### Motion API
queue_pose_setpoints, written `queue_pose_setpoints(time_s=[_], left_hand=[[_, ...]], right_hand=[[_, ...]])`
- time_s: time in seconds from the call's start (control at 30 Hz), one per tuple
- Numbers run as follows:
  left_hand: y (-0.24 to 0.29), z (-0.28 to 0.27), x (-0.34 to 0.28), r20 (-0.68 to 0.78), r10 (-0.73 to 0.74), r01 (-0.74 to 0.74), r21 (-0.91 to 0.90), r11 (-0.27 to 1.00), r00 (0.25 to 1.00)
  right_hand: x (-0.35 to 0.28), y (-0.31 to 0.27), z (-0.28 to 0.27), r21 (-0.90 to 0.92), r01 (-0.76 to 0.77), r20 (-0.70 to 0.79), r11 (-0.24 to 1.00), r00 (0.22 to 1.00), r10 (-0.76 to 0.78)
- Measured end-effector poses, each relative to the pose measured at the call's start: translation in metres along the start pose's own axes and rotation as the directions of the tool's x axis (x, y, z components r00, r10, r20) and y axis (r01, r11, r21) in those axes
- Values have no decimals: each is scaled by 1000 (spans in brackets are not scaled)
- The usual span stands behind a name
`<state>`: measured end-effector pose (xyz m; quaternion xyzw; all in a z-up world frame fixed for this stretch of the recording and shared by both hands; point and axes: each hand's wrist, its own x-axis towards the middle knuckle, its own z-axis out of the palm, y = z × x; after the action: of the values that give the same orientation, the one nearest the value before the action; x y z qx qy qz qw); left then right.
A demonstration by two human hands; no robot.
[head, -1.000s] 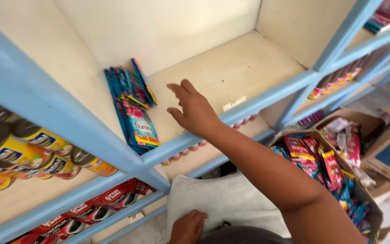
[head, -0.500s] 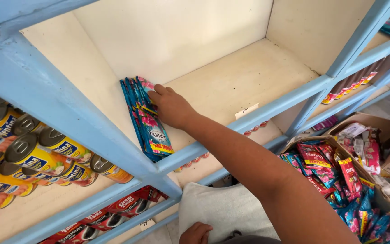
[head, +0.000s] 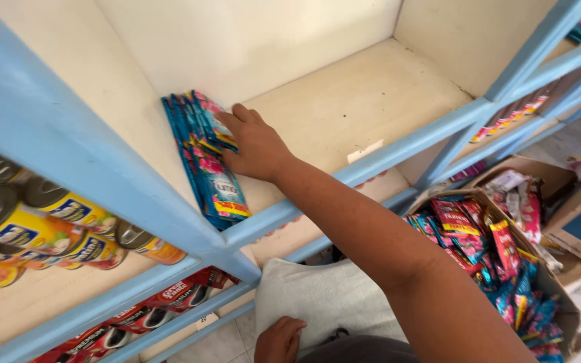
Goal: Organizing and stocking detergent sachets on a grocery store shelf.
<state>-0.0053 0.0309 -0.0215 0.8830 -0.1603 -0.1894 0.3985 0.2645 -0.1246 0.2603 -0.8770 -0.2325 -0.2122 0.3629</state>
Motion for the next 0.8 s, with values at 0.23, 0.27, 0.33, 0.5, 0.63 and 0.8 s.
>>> queue_pose_setpoints(time_s=[0.23, 0.27, 0.33, 0.5, 0.63, 0.8], left_hand=[[-87, 47, 14, -149, 330, -314, 120, 942, 932], [-84, 45, 15, -112, 342, -332, 103, 938, 933], [-77, 41, 10, -107, 250, -240, 98, 966, 962], [-75, 43, 17, -40, 195, -188, 133, 973, 980], [-54, 38, 20, 18, 108, -110, 244, 963, 994], [-17, 33, 27, 83, -16, -11, 323, 946, 996]], right_hand=[[-124, -39, -52, 199, 448, -237, 871, 885, -401], [-148, -27, -61, 179, 416, -235, 892, 898, -372], [-195, -9, -74, 154, 425, -84, 892, 905, -416], [-291, 99, -119, -43, 8, -138, 999, 990, -14], [-382, 195, -202, -315, -577, -301, 754, 814, 497], [-535, 274, -270, -271, -873, -295, 406, 477, 828]])
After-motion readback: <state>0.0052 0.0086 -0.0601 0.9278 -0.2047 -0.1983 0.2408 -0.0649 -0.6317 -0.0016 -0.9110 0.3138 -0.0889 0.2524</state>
